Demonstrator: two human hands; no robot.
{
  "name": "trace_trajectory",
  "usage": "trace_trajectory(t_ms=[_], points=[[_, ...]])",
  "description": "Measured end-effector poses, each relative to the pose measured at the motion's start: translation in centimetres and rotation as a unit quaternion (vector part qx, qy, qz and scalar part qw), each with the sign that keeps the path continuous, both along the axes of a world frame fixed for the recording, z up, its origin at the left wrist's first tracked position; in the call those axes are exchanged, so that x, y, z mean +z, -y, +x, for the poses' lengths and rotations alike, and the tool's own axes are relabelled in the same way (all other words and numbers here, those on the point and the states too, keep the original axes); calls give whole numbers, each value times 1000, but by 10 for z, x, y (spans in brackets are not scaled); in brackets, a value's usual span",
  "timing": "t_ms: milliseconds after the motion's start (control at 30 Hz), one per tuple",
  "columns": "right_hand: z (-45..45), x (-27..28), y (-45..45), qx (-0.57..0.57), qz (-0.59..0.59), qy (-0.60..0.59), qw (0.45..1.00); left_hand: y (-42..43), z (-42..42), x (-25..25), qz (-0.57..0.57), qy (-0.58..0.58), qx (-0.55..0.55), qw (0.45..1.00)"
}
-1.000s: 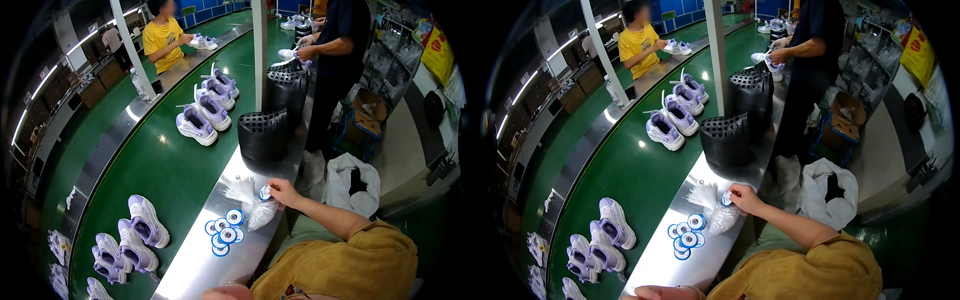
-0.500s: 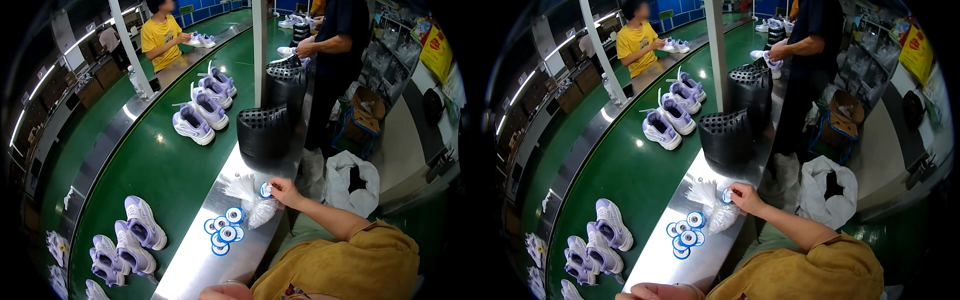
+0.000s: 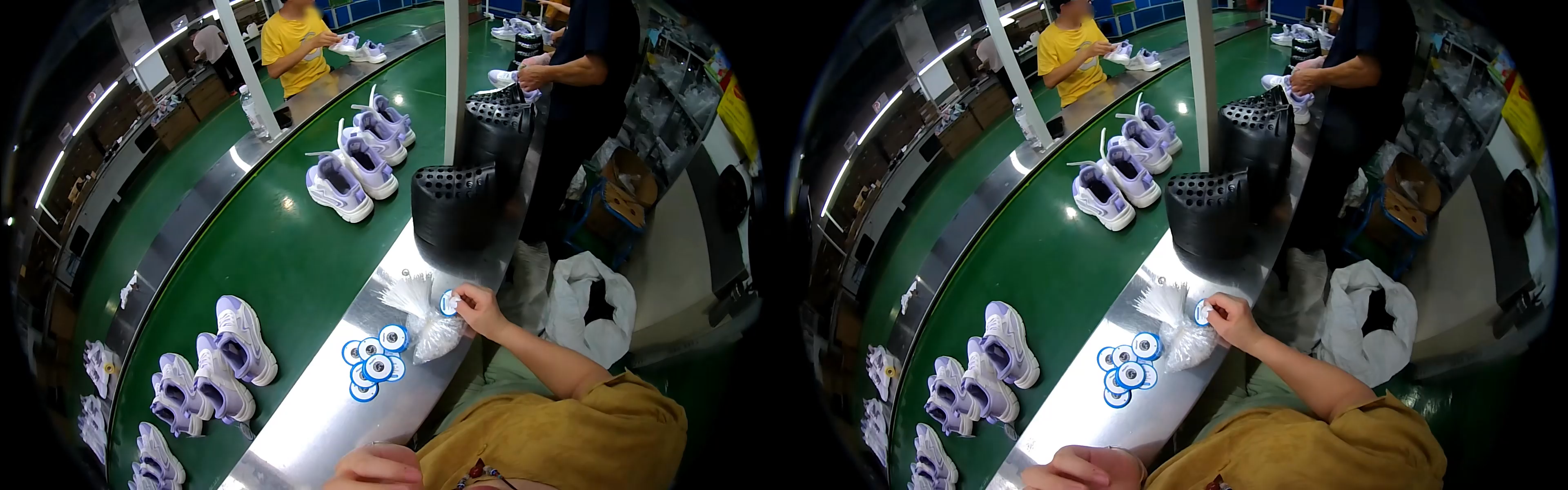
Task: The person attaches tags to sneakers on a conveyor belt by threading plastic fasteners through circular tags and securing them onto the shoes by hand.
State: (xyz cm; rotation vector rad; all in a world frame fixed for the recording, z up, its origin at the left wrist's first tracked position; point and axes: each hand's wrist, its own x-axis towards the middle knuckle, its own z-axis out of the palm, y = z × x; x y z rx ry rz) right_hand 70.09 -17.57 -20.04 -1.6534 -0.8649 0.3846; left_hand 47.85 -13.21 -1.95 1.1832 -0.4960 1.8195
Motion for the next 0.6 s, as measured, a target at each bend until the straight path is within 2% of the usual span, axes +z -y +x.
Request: trace_trajectory(t_ms=[100,167,200,233,333,433,467,600], points=[[1,3,1,8,-4,28,1000,-7,12,4,-49,-26,36,998],[0,7,2,11,-6,36,999,-18,23,9,-138,-61,86,985],[1,9,1,12,-8,45,999,-37,20,4,-124,-173,132,968],[3,10,0,13,-5,45,999,-53,33,-1,-216,-198,162,942],[3,12,2,28,-17,55,998,-129,83,-12,-338,-342,23,877],[7,13,2,34,8,84,996,-208,125,-73,-428,-523,-1,737],[8,12,2,37,10,93,995,-226,138,-88,-467,-528,-33,709],[13,6,2,59,18,101,993,-281,187,-135,-501,-533,-27,682]])
